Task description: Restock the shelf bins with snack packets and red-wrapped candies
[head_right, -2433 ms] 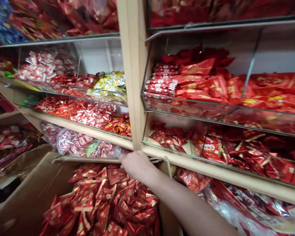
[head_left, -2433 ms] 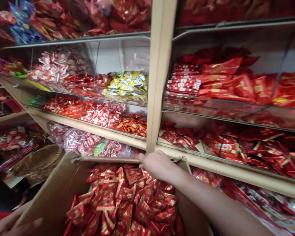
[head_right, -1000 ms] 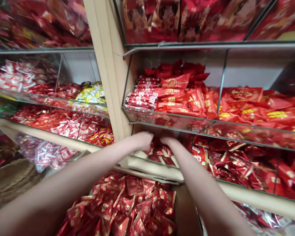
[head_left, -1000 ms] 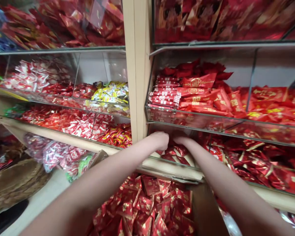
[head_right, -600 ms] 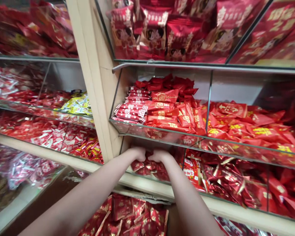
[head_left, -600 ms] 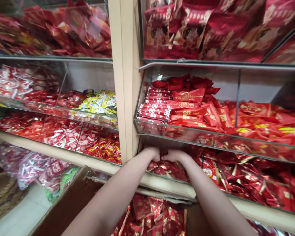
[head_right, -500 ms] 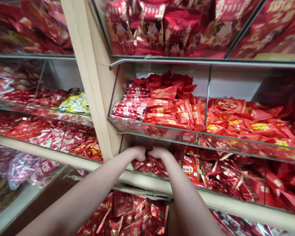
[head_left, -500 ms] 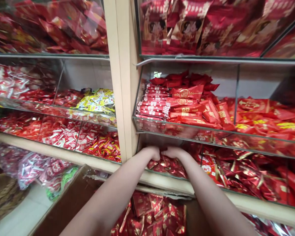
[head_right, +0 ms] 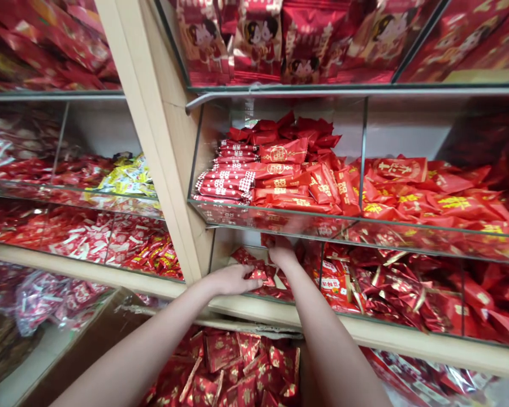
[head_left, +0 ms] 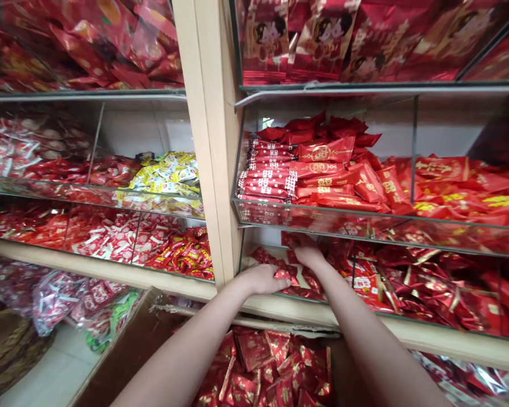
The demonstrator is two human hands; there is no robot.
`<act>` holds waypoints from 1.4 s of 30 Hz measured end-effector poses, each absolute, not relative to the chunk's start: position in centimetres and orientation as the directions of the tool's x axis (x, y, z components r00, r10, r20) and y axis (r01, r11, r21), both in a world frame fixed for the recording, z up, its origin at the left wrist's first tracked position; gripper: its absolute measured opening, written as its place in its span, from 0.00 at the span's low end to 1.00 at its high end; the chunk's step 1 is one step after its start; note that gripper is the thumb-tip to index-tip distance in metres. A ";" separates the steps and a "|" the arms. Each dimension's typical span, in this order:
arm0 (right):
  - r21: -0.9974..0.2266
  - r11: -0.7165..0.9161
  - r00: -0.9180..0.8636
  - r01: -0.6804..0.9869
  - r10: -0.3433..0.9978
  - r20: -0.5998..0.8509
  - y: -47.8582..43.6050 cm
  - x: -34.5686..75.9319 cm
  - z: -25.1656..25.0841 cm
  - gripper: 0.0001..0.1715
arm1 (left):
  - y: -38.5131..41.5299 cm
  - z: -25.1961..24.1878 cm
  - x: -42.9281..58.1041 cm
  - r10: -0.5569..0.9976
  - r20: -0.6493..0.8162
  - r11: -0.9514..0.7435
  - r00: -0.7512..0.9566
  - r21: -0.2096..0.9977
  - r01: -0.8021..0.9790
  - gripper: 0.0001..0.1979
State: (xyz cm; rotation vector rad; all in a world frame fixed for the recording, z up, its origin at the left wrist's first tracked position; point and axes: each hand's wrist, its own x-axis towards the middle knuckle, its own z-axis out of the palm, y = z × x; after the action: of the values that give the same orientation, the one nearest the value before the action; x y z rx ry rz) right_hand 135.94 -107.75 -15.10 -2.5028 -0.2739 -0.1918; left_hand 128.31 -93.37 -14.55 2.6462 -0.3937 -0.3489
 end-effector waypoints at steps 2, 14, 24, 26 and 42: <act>-0.656 -0.727 0.973 0.204 0.074 0.221 -107.7 136.3 -15.3 0.16 | -93.4 -14.7 128.5 -0.272 -0.157 -0.829 0.950 0.539 -0.148 0.25; -0.991 0.125 0.863 0.048 0.495 0.104 -107.1 133.5 -14.0 0.20 | -93.7 -16.6 129.9 0.117 0.243 -0.257 0.963 0.944 -0.207 0.12; -0.989 0.144 0.867 0.039 0.488 0.105 -107.2 133.4 -13.8 0.21 | -93.9 -15.5 129.3 0.049 0.169 -0.197 0.984 0.968 -0.156 0.10; -0.985 0.160 0.885 0.062 0.447 0.128 -107.3 133.5 -14.0 0.19 | -93.9 -15.7 129.4 0.056 0.189 -0.258 0.980 0.951 -0.168 0.10; -0.999 0.047 0.975 -0.024 0.220 -0.013 -106.6 134.5 -16.1 0.17 | -94.5 -15.2 128.5 0.063 0.101 -0.852 0.993 0.524 0.001 0.22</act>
State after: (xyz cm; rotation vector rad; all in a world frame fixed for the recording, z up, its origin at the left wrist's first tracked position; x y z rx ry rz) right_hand 134.49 -106.64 -16.06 -1.5141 -0.1583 0.1872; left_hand 128.54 -94.49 -15.20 2.5866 0.0448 0.1538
